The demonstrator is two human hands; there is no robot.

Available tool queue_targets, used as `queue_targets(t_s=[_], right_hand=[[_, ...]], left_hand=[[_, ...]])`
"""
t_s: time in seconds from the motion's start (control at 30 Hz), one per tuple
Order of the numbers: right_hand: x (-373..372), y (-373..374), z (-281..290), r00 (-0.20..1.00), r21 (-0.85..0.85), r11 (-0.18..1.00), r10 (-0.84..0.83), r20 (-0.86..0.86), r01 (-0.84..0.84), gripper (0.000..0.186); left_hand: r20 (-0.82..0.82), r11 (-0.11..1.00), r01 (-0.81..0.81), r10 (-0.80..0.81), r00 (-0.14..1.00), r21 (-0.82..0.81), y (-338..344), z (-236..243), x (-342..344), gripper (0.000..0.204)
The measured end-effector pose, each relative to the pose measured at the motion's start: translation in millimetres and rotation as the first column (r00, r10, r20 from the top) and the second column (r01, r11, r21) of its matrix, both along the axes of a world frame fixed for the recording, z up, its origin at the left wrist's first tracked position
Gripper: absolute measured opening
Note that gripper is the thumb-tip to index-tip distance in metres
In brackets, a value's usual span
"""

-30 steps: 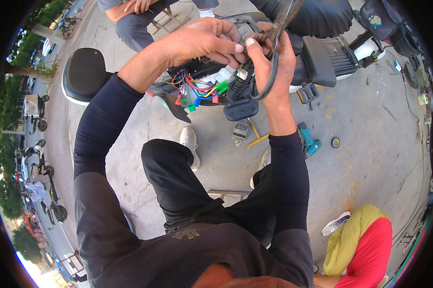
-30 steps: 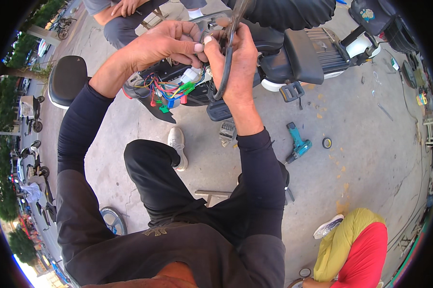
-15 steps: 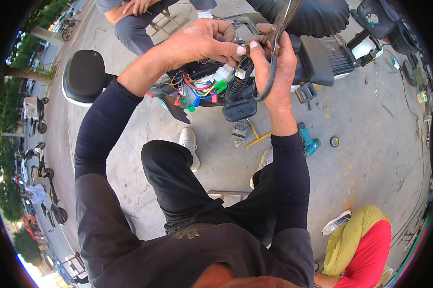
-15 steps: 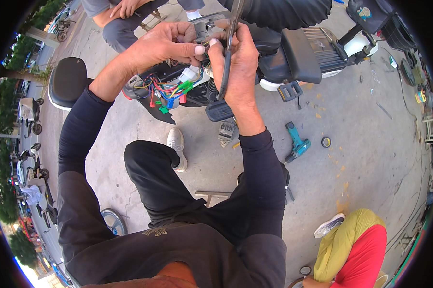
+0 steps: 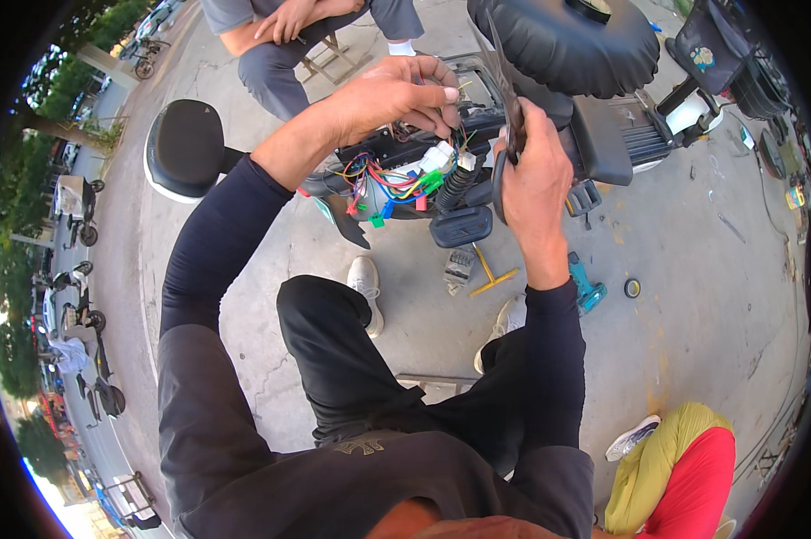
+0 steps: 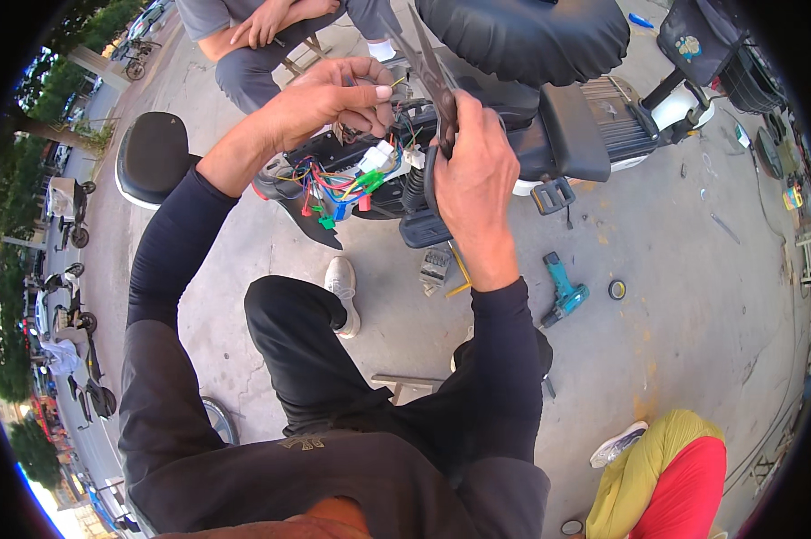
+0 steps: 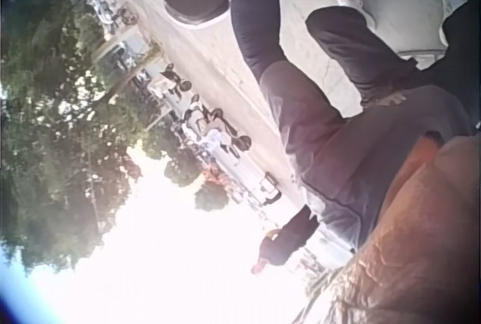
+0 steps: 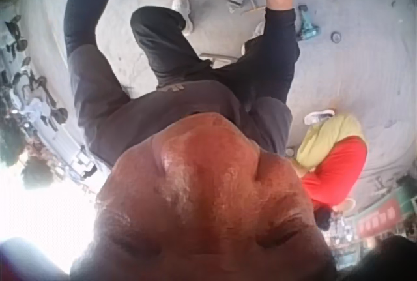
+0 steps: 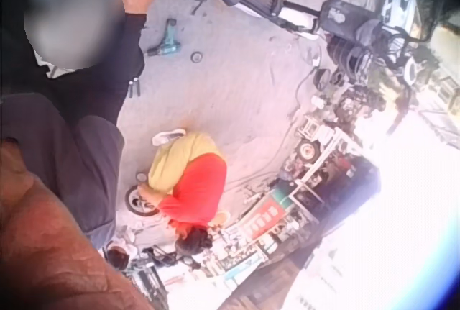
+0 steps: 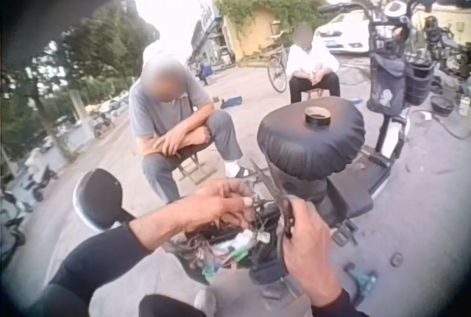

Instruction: The person repairs the wiring of an electric scooter. They strip the insulation from several colored wires using pliers and scissors, then twist the exposed ends together to form connections.

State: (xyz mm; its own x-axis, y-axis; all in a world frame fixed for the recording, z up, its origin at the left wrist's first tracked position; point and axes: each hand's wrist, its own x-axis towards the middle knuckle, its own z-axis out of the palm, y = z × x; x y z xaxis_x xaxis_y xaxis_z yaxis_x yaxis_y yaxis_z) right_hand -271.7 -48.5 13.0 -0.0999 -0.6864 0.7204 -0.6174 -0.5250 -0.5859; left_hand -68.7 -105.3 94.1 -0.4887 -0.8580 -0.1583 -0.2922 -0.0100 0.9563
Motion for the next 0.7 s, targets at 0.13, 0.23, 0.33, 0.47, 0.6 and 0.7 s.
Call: queue_targets(t_s=[0.13, 0.23, 0.33, 0.47, 0.6, 0.7], right_hand=[[-1, 11, -17, 0.988, 0.094, 0.993, -0.053, -0.145, 0.067, 0.039], [-2, 14, -20, 0.983, 0.126, 0.99, -0.04, -0.18, 0.063, 0.036], [-1, 16, -18, 0.984, 0.124, 0.99, -0.047, -0.174, 0.07, 0.035], [2, 15, -19, 0.982, 0.089, 0.993, -0.063, -0.177, 0.08, 0.033], [3, 14, -19, 0.979, 0.074, 0.994, -0.071, -0.189, 0.086, 0.033], [4, 14, -21, 0.982, 0.078, 0.994, -0.065, -0.179, 0.08, 0.032]], left_hand=[[-0.014, 1.0, -0.006, 0.006, 1.0, 0.022, 0, 1, -3, 0.023], [-0.004, 1.0, -0.027, 0.027, 1.0, 0.015, 1, 2, -5, 0.023], [0.021, 0.999, -0.032, 0.032, 0.999, 0.007, 0, 1, -7, 0.022], [0.023, 1.0, -0.008, 0.008, 1.0, 0.001, -1, 0, -7, 0.019], [0.028, 1.0, -0.008, 0.009, 1.0, -0.013, -1, -1, -7, 0.019], [0.043, 1.0, -0.006, 0.007, 0.999, -0.025, 1, 1, -8, 0.019]])
